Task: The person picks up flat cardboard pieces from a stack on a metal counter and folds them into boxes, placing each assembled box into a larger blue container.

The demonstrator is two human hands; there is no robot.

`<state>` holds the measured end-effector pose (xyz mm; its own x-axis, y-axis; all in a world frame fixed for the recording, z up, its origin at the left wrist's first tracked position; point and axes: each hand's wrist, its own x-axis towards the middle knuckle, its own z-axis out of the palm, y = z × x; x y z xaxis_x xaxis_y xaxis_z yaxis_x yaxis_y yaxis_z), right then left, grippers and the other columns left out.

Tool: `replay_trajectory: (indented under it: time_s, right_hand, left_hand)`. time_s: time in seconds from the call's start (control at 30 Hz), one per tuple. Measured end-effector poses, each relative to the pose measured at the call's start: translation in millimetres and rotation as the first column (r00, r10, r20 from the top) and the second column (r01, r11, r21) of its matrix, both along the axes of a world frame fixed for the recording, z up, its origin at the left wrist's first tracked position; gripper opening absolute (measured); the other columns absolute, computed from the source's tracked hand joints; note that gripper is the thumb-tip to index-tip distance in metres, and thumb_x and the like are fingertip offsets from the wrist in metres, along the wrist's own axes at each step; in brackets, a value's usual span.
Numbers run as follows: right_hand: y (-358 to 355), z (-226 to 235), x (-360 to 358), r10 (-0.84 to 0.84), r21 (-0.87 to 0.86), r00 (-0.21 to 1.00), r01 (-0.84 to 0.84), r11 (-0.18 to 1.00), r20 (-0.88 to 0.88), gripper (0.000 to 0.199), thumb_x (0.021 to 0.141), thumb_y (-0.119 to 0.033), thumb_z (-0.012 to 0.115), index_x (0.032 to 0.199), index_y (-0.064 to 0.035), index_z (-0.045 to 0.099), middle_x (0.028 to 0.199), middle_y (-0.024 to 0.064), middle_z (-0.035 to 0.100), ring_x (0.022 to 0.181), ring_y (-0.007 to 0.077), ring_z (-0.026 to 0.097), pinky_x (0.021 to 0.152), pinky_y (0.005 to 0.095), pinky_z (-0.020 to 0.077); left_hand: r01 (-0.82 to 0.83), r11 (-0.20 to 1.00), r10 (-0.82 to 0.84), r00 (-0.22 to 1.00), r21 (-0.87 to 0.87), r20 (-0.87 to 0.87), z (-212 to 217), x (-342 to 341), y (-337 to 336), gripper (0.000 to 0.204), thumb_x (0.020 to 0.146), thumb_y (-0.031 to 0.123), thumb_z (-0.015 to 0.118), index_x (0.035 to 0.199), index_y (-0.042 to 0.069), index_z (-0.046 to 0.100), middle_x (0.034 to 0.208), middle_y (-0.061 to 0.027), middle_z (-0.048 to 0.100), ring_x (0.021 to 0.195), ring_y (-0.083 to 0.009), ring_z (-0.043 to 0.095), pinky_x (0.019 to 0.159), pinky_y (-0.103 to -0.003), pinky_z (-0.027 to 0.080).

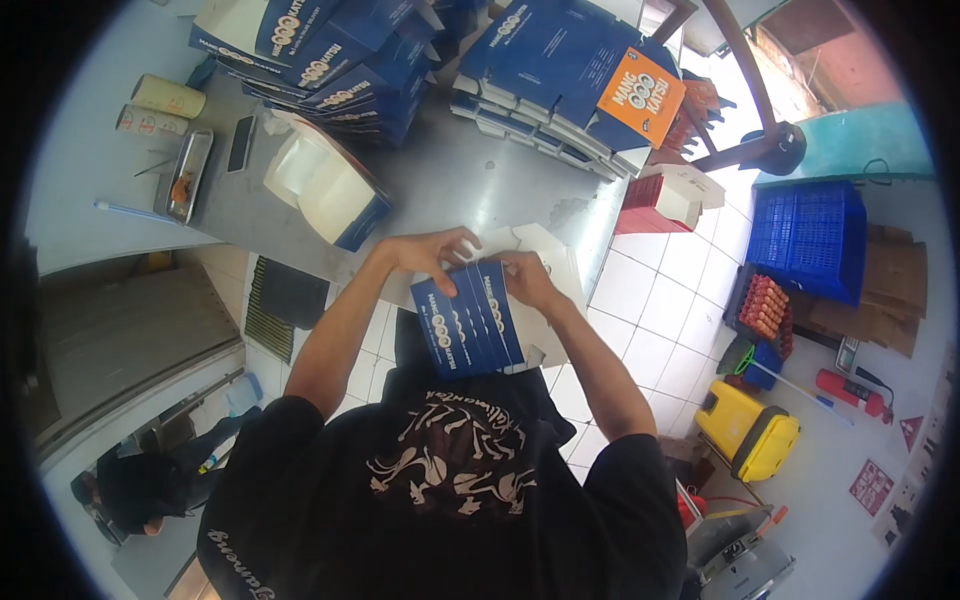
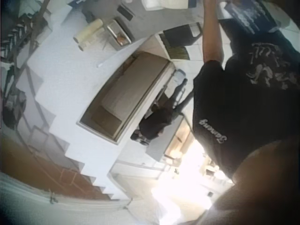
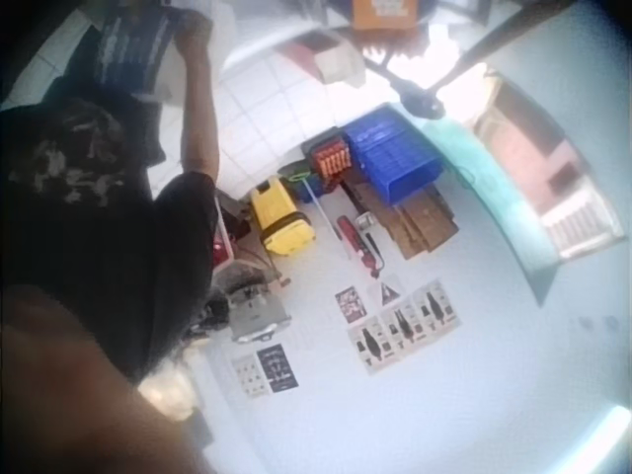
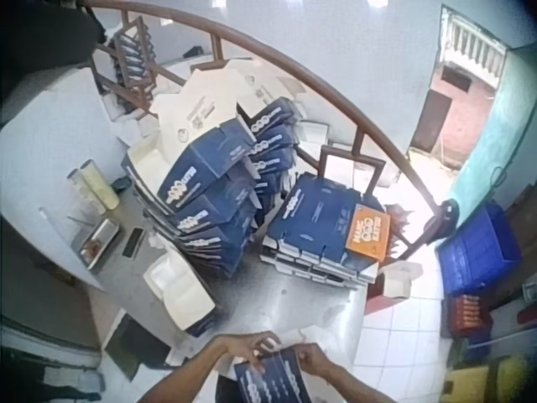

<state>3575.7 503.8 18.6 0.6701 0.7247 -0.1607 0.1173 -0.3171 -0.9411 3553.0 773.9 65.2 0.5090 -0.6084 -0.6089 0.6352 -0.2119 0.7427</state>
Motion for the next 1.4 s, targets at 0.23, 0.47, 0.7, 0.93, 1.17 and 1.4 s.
replay_trajectory:
  time_s: [0.23, 0.47, 0.7, 0.93, 1.17, 1.4]
  right_hand:
    - [18, -62, -39, -0.458, 0.294, 0.880, 0.474, 0.830, -0.125, 0.039, 0.088, -0.002, 0.074, 0.125, -0.0039, 0.063, 0.097, 0.0106, 0.069, 0.089, 0.0191, 0.069, 0.081, 0.0330, 0.0562]
    - [49, -31, -42, -0.293, 0.304, 0.953, 0.303, 0.903, -0.081, 0.041, 0.087, 0.001, 0.072, 0.125, -0.0032, 0.055, 0.101, 0.0102, 0.065, 0.092, 0.0174, 0.067, 0.084, 0.0326, 0.0560]
    - [82, 106, -2, -0.212, 0.370, 0.958, 0.129, 0.920, 0.192, 0.018, 0.093, 0.007, 0.061, 0.109, -0.0012, 0.063, 0.114, 0.0122, 0.064, 0.108, 0.0207, 0.066, 0.093, 0.0352, 0.0558]
    - [249, 114, -18, 0.199, -0.158, 0.515, -0.123, 0.980, 0.834, 0.037, 0.077, 0.003, 0.067, 0.112, -0.0069, 0.070, 0.099, 0.0122, 0.069, 0.108, 0.0330, 0.063, 0.102, 0.0428, 0.0475]
    - [92, 267, -16, 0.390, 0.034, 0.864, -0.422, 0.906, 0.320, 0.022, 0.078, 0.005, 0.074, 0.098, -0.0038, 0.075, 0.095, 0.0117, 0.072, 0.095, 0.0321, 0.067, 0.089, 0.0442, 0.0534]
    - [-63, 156, -19, -0.137, -0.119, 0.980, 0.154, 0.981, 0.141, 0.033, 0.081, 0.018, 0.063, 0.105, -0.0001, 0.077, 0.098, 0.0149, 0.076, 0.097, 0.0265, 0.074, 0.099, 0.0378, 0.0537]
  left_hand:
    - [-0.173, 0.983, 0.170, 0.984, -0.056, -0.049, -18, -12, -3, 0.084, 0.066, -0.001, 0.095, 0.134, 0.011, 0.047, 0.144, -0.0256, 0.053, 0.142, -0.0361, 0.047, 0.114, -0.048, 0.042]
    - [-0.335, 0.942, 0.335, 0.942, -0.026, -0.006, -15, -36, 2, 0.073, 0.067, -0.003, 0.094, 0.125, 0.010, 0.052, 0.135, -0.0207, 0.061, 0.133, -0.0330, 0.055, 0.109, -0.046, 0.047]
    - [-0.388, 0.921, 0.370, 0.894, 0.024, 0.254, -23, -52, -5, 0.042, 0.078, 0.006, 0.088, 0.111, 0.007, 0.062, 0.114, -0.0089, 0.068, 0.112, -0.0202, 0.065, 0.095, -0.037, 0.052]
    - [-0.426, 0.821, 0.457, 0.890, -0.380, -0.012, -98, -46, 7, 0.052, 0.081, 0.023, 0.086, 0.125, 0.003, 0.064, 0.120, -0.0112, 0.068, 0.112, -0.0239, 0.066, 0.096, -0.039, 0.052]
    - [-0.169, 0.985, 0.158, 0.953, 0.019, 0.258, -26, -27, 8, 0.071, 0.076, 0.030, 0.090, 0.135, 0.004, 0.060, 0.131, -0.0133, 0.065, 0.126, -0.0264, 0.059, 0.104, -0.041, 0.050]
    - [-0.108, 0.993, 0.086, 0.939, 0.047, 0.332, -8, -4, -1, 0.091, 0.065, 0.037, 0.098, 0.144, 0.013, 0.059, 0.144, -0.0185, 0.058, 0.138, -0.0334, 0.053, 0.114, -0.044, 0.045]
